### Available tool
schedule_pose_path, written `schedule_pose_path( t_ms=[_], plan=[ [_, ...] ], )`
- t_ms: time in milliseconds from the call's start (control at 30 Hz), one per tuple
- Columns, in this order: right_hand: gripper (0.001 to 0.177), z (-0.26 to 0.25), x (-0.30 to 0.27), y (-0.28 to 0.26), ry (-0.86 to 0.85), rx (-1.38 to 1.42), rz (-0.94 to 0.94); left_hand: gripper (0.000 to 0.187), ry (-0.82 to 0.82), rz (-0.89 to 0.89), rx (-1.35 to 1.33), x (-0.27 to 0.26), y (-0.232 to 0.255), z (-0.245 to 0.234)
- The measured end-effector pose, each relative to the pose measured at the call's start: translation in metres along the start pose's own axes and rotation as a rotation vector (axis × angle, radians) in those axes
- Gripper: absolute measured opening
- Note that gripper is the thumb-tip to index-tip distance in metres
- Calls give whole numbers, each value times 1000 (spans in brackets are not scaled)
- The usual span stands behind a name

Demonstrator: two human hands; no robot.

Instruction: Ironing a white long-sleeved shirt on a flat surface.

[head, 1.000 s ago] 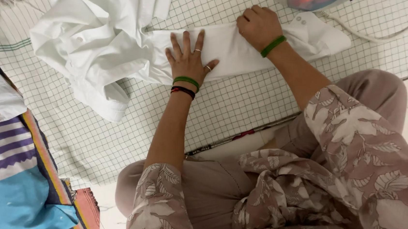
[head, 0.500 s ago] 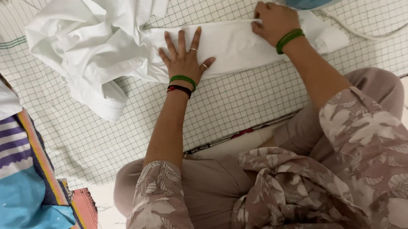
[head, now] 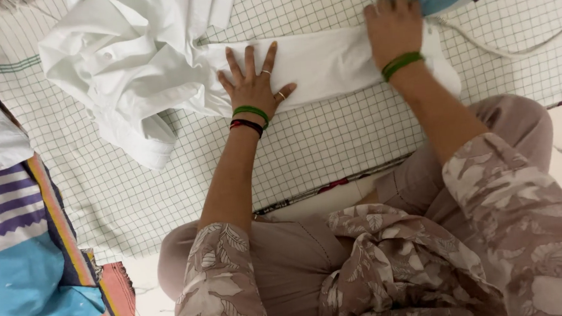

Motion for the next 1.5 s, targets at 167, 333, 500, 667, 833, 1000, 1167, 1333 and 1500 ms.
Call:
schedule_pose_path(
  t_ms=[167,333,500,667,833,1000,1167,1333,1500],
  plan=[
    [40,9,-1,-62,111,399,-85,98,-28,-9,38,-5,4,0],
    [53,-23,14,-142,11,704,-176,103,-12,-12,71,0,0,10],
    [57,-42,16,-151,-180,715,-51,112,-32,-47,82,0,-9,10],
    [61,-24,0,-123,-241,652,80,113,-5,-214,-62,8,-39,16],
    [63,-21,-10,-105,-268,594,171,113,62,-276,-47,6,-47,4],
    [68,-27,-9,-106,-360,560,182,95,22,-267,-73,-1,-53,-19],
    [66,-23,-11,-104,-292,583,163,73,56,-158,-85,5,-53,-14],
    [55,-36,-13,-116,-96,629,105,54,116,128,-50,4,-18,-2],
    [26,-77,-38,-124,51,901,41,50,-42,177,-166,-4,0,-5]
  ],
)
Point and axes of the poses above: each hand's wrist, its own x-axis towards the middle knuckle, its own z-axis out of the palm, y = z × x, the point moved 5 cm from there along x, towards the middle knuckle, and after that the axes turned 6 degrees about -z, right-handed, at the moved point
